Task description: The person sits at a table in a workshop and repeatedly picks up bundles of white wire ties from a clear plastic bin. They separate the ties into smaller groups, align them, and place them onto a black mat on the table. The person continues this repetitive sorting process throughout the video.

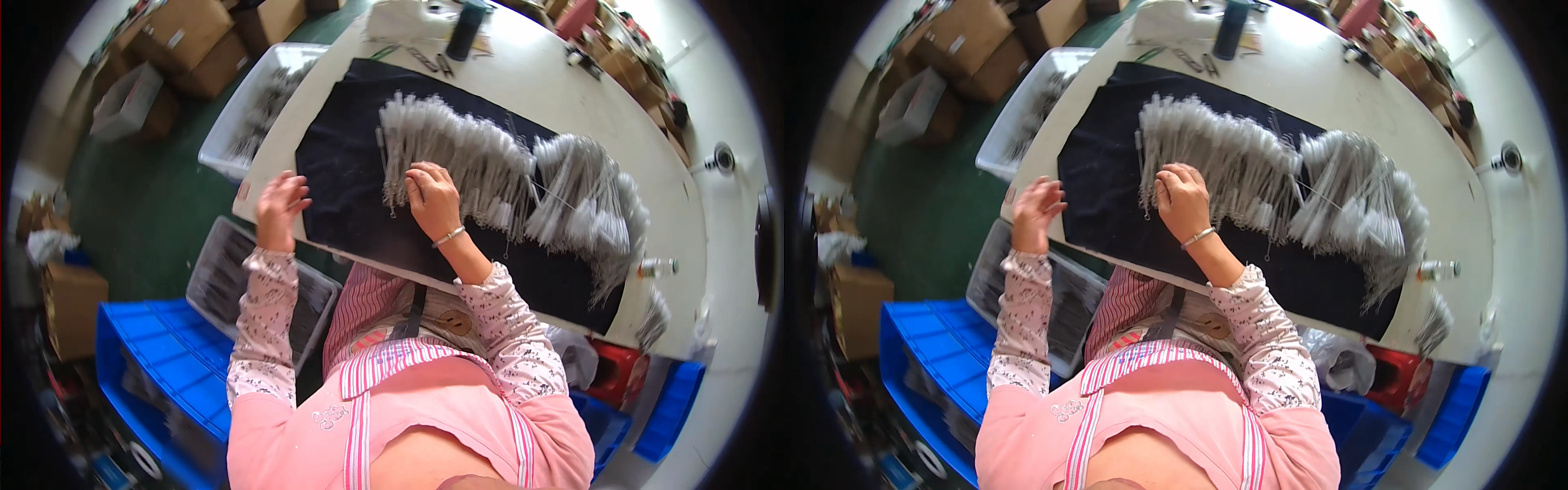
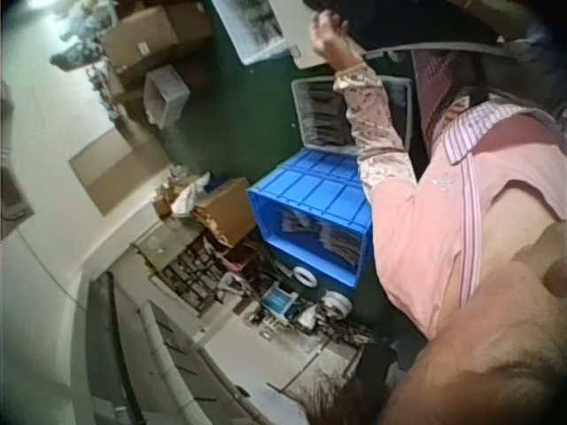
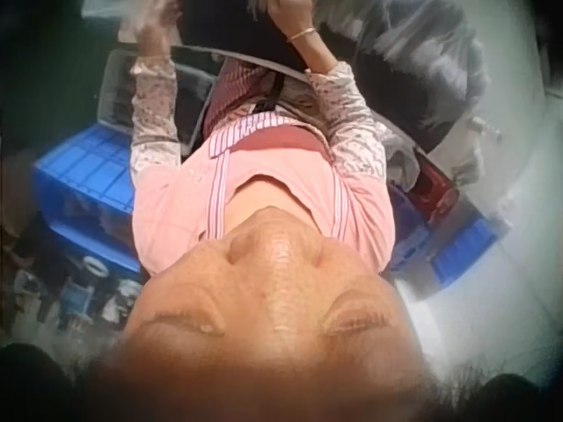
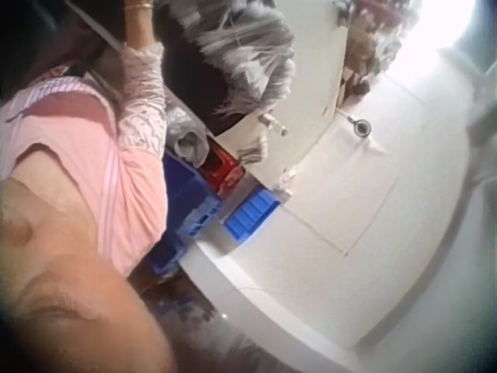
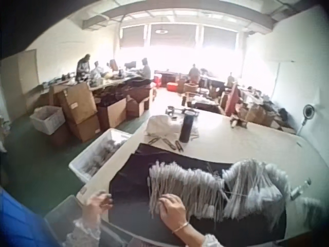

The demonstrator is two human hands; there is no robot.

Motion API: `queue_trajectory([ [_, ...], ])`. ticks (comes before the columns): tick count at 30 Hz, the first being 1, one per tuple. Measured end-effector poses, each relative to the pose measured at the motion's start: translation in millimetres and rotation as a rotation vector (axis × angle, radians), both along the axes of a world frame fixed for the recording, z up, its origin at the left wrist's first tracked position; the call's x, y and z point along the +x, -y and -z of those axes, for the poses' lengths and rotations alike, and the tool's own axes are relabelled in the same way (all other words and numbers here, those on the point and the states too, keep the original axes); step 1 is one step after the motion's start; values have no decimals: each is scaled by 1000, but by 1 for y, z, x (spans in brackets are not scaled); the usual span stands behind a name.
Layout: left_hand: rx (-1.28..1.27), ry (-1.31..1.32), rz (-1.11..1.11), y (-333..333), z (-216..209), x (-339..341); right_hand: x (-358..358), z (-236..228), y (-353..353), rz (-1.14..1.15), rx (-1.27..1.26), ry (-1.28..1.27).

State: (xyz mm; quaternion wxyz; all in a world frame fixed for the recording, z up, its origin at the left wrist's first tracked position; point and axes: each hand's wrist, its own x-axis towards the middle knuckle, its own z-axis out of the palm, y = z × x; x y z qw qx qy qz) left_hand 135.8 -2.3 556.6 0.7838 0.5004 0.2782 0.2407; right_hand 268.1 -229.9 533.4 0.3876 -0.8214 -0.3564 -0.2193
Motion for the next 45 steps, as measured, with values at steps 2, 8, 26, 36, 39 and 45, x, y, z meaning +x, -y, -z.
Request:
queue_trajectory([
  [2,-23,-176,223,13,5,45,13,8,7,96,-119,62],
  [8,259,-636,577,49,21,145,41,54,19,78,-105,-95],
  [26,200,-448,535,100,54,189,40,60,24,84,65,-146],
  [36,364,-306,615,99,63,186,43,59,30,55,235,-161],
  [39,918,-716,525,118,32,185,45,60,33,74,201,-173],
  [45,632,-605,460,85,40,186,39,59,24,83,115,-122],
])
